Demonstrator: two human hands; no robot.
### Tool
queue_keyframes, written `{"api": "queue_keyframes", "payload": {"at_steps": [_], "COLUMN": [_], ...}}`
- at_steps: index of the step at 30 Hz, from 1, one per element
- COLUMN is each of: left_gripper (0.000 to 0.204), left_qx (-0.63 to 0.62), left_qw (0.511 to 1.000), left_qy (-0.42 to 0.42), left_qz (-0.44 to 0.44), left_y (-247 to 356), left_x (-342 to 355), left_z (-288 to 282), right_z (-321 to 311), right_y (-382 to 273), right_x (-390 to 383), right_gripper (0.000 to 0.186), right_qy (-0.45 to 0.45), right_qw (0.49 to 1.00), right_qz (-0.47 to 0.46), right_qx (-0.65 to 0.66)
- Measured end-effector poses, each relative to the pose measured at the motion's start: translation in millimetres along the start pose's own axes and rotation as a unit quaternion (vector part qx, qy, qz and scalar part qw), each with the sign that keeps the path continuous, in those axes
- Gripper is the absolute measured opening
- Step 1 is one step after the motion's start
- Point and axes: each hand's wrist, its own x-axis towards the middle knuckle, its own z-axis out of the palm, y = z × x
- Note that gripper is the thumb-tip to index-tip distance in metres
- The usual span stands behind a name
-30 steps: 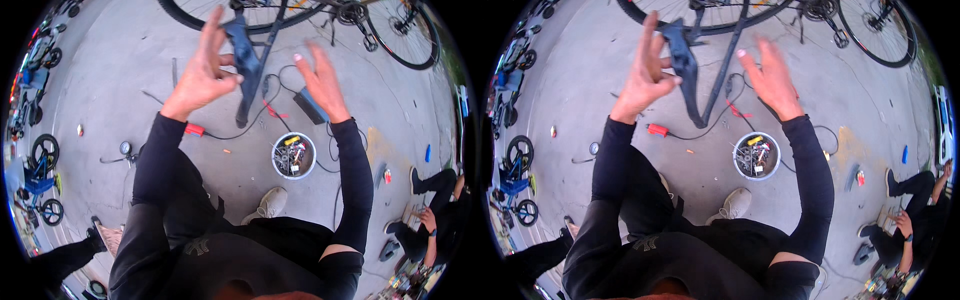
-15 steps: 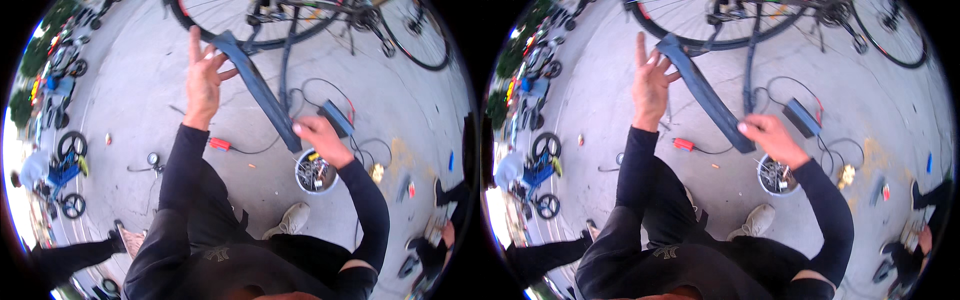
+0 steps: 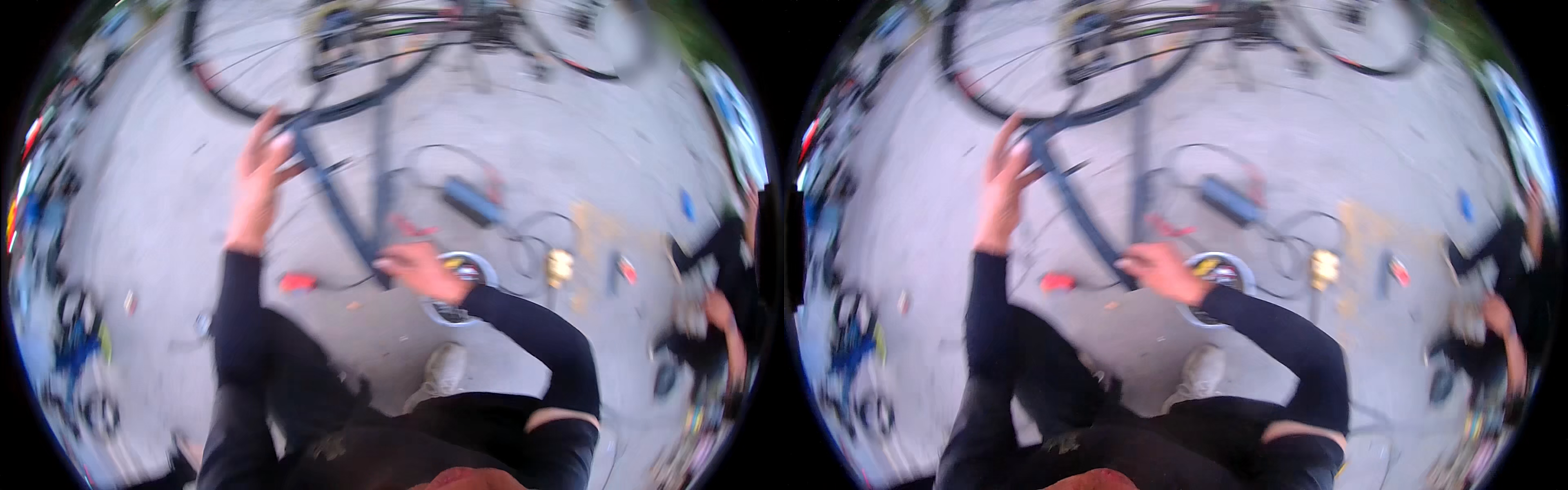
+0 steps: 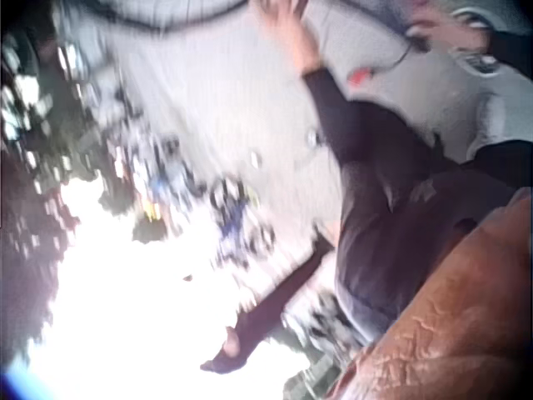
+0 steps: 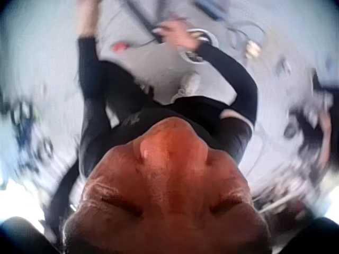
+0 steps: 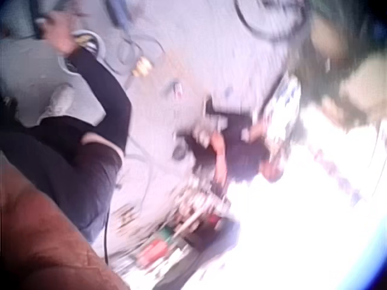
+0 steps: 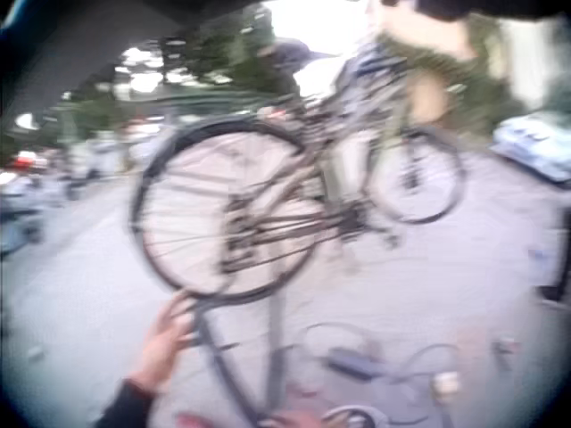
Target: The person uses a red handheld tool to rub the surface of a bicycle inner tube, then applies glue from a small tube to a specific spot on the tube. They rub the glue in with their fingers and inspect the tube while holding it.
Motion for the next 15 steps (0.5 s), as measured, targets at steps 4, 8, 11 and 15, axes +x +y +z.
{"api": "queue_keyframes", "payload": {"at_steps": [4, 8, 11, 15], "left_gripper": [0.057, 0.051, 0.050, 0.051], "left_qx": [0.028, 0.033, 0.010, 0.039], "left_qw": [0.999, 0.998, 0.998, 0.997], "left_qy": [-0.016, 0.009, -0.021, -0.018], "left_qz": [-0.030, -0.053, -0.055, -0.065], "left_y": [-28, -35, -47, -42], "left_x": [-9, -17, 6, 0], "left_z": [-6, -9, -14, -14], "right_z": [22, -12, -58, -176], "right_y": [76, 87, 94, 62], "right_x": [29, 44, 63, 58], "right_gripper": [0.035, 0.035, 0.043, 0.050], "right_qy": [-0.066, -0.210, -0.276, -0.121], "right_qw": [0.993, 0.967, 0.947, 0.971], "right_qz": [0.023, 0.105, 0.155, 0.205], "right_qx": [-0.090, -0.097, -0.058, 0.008]}}
